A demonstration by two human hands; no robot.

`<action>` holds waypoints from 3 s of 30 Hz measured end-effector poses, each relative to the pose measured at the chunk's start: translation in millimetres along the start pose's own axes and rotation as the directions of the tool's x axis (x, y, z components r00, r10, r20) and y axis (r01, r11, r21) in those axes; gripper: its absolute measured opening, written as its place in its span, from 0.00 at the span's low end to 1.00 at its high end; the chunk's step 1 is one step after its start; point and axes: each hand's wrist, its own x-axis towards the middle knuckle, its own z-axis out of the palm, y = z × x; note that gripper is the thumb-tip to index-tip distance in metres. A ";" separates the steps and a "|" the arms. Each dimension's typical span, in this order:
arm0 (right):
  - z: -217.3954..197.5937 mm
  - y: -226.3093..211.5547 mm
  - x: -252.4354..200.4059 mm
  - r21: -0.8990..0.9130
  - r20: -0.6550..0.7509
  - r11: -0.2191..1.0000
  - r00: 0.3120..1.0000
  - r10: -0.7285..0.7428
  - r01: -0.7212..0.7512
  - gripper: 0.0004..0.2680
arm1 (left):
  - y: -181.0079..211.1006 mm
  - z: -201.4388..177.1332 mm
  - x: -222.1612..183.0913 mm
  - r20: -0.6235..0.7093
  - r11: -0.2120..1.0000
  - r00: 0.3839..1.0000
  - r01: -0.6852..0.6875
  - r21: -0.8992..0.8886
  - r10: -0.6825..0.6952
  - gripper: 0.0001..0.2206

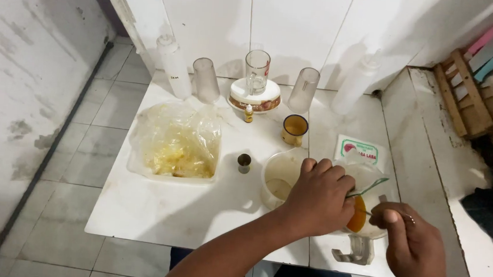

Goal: Mixing a brown liquid in a pitcher with a spoon and pouring it into smaller cups.

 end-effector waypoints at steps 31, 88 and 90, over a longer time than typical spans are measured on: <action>-6.7 0.6 3.5 0.100 0.021 0.982 0.987 0.160 -0.162 0.16 | -53.1 33.9 28.2 -0.067 0.989 0.987 -0.145 -0.032 0.143 0.06; -6.4 -9.2 39.7 -0.269 -0.010 0.954 0.990 0.138 -0.135 0.12 | -21.9 36.0 13.0 -0.054 0.997 0.998 0.029 0.065 -0.026 0.04; 0.4 -8.0 37.5 0.105 0.058 0.982 0.987 0.150 -0.155 0.16 | -23.7 38.8 12.1 -0.084 0.998 0.996 0.042 0.040 -0.039 0.04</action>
